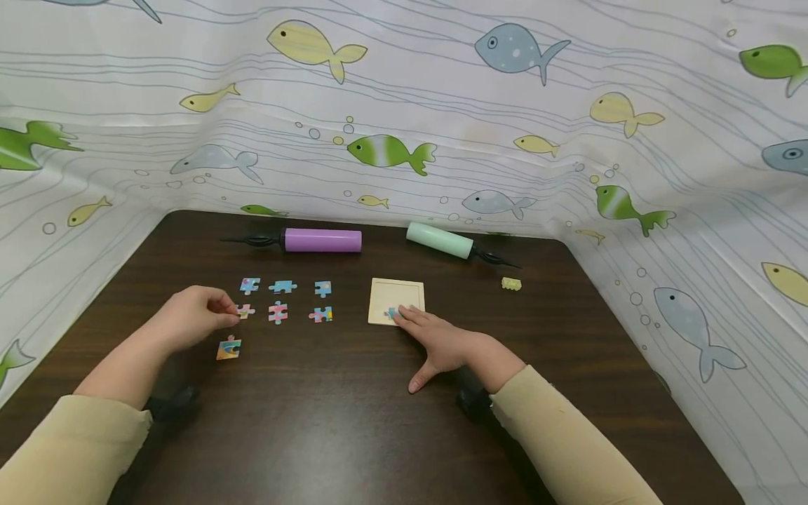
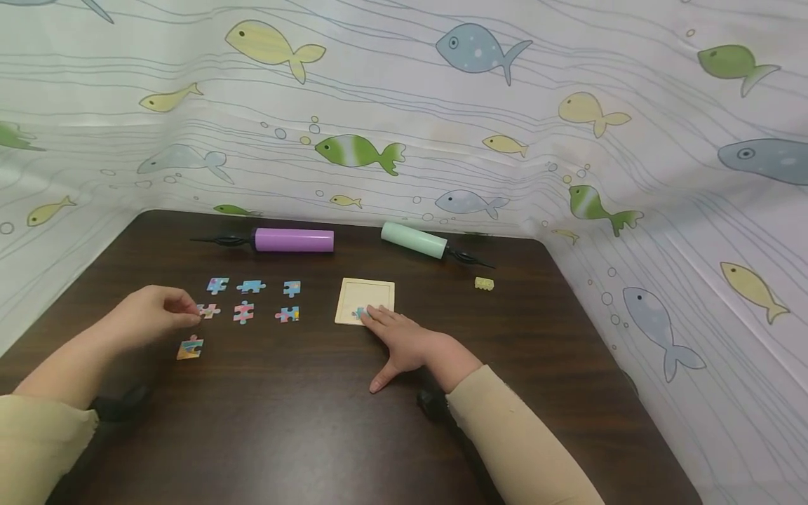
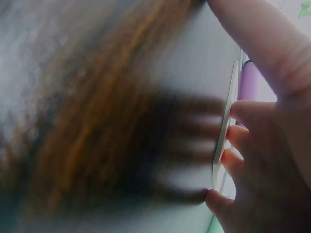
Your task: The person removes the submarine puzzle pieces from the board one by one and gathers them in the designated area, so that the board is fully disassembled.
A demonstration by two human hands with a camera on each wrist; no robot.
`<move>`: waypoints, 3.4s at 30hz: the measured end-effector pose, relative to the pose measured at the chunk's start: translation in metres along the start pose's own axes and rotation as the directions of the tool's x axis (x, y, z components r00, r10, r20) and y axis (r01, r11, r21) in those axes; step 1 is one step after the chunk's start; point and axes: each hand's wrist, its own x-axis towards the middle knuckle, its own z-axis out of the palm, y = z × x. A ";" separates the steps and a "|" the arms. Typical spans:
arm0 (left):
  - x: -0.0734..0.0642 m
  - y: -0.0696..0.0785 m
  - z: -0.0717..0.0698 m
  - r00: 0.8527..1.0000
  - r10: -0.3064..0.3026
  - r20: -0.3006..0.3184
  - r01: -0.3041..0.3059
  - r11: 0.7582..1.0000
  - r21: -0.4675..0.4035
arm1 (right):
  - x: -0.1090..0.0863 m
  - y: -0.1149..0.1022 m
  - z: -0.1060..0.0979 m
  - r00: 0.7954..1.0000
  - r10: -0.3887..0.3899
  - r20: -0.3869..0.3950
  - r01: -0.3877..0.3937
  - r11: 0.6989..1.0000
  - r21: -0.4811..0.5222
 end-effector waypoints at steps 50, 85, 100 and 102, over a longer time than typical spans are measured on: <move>0.132 0.167 0.137 0.965 0.050 0.259 -0.086 0.988 0.128 | -0.007 0.008 0.000 0.999 -0.004 -0.033 0.006 0.997 0.072; 0.128 0.149 0.135 0.967 0.114 0.228 -0.080 0.985 -0.152 | -0.030 0.022 0.004 0.997 0.070 -0.037 -0.062 0.982 0.176; 0.119 0.152 0.124 0.977 0.138 0.164 -0.100 0.970 -0.221 | -0.029 0.024 0.005 0.995 0.089 -0.037 -0.081 0.982 0.173; 0.114 0.150 0.113 0.975 0.146 0.168 -0.110 0.972 -0.208 | -0.028 0.024 0.006 0.995 0.092 -0.037 -0.084 0.981 0.173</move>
